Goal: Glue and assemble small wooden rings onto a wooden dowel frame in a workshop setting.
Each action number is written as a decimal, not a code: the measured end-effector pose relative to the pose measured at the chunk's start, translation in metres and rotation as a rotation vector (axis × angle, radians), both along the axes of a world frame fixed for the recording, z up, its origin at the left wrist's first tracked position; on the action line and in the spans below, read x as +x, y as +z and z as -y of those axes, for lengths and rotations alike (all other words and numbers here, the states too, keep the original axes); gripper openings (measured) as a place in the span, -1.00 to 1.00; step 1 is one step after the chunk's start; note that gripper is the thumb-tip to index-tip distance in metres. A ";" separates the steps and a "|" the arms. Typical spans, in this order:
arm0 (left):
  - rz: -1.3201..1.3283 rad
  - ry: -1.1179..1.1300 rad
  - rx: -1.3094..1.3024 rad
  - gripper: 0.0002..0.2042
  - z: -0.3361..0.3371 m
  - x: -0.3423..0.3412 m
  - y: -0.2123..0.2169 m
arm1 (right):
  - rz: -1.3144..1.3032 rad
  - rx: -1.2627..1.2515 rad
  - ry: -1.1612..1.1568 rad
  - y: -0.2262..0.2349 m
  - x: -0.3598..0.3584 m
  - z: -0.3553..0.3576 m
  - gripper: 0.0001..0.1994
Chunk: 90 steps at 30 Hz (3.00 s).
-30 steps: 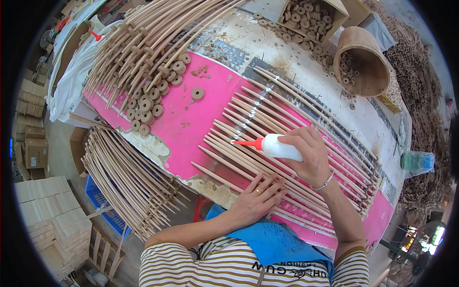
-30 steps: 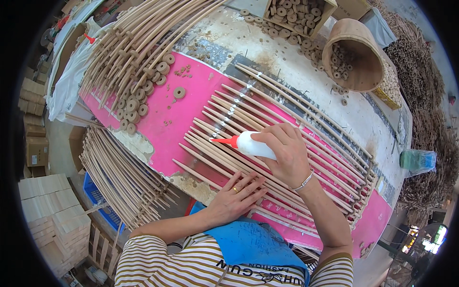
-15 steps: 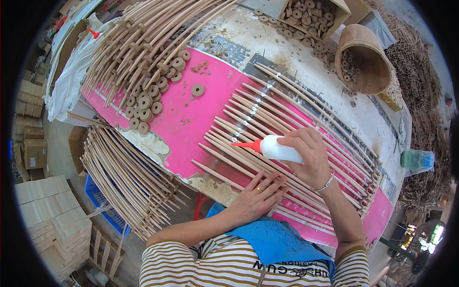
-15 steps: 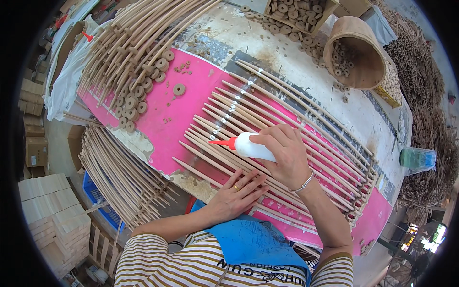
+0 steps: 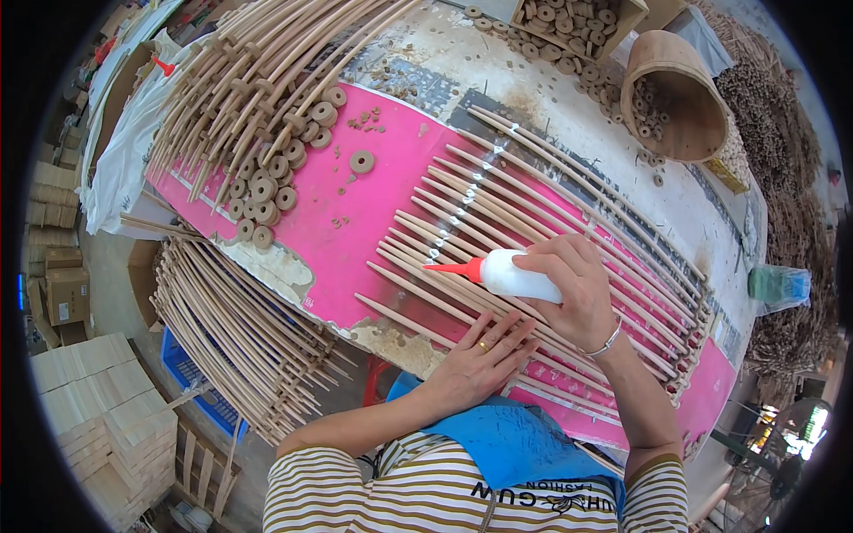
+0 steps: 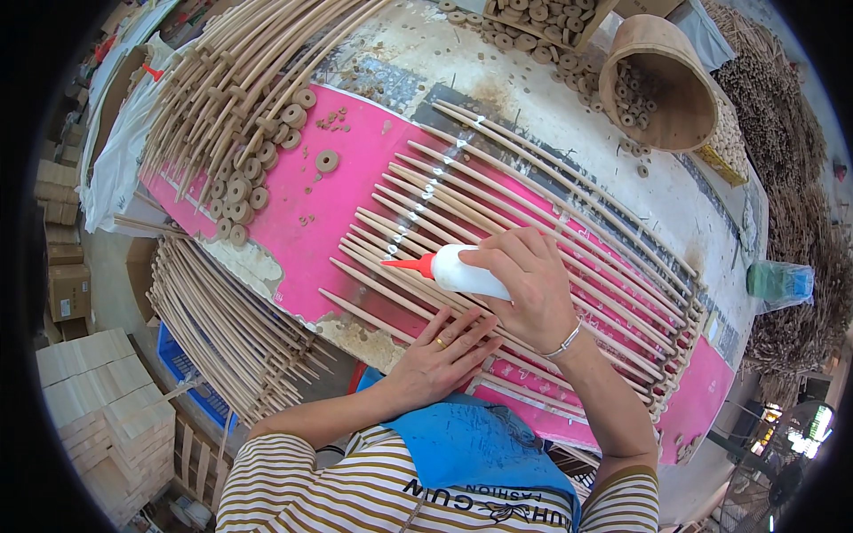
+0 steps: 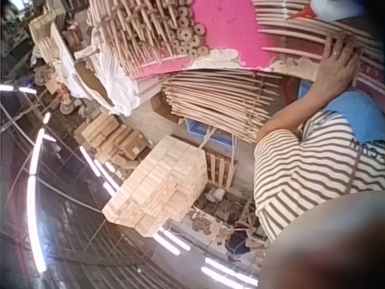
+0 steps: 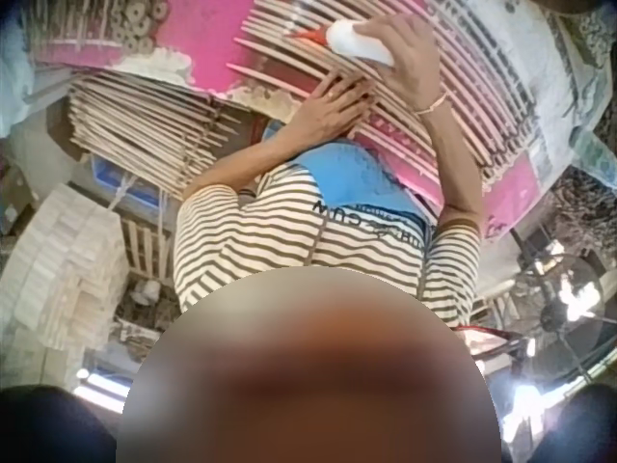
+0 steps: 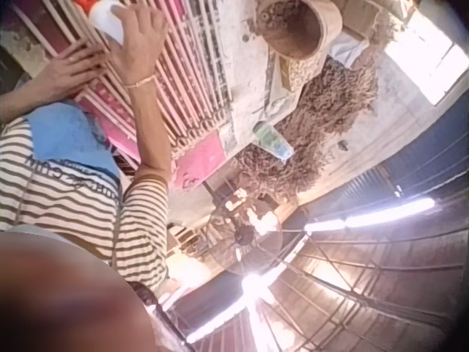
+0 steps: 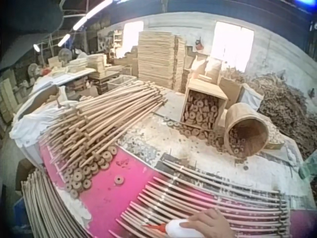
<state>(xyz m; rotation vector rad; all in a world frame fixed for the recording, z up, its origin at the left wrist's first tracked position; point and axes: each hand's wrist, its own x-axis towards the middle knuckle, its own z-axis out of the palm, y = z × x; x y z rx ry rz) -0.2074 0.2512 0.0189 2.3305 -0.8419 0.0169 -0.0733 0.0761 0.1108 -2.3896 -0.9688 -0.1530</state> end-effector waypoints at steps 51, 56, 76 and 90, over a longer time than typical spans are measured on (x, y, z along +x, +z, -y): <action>0.028 0.016 -0.039 -0.41 0.001 -0.009 -0.014 | -0.133 0.046 0.064 -0.008 -0.021 -0.002 -0.51; 0.018 -0.003 -0.042 -0.57 0.001 -0.005 -0.009 | -0.163 0.055 0.122 -0.014 -0.025 -0.011 -0.50; 0.052 0.002 0.084 -0.48 -0.004 0.004 0.000 | -0.284 0.498 -0.280 -0.030 -0.062 0.086 -0.42; 0.099 -0.099 0.119 -0.49 0.017 0.011 0.016 | 0.203 0.516 -1.746 -0.121 -0.244 0.482 -0.37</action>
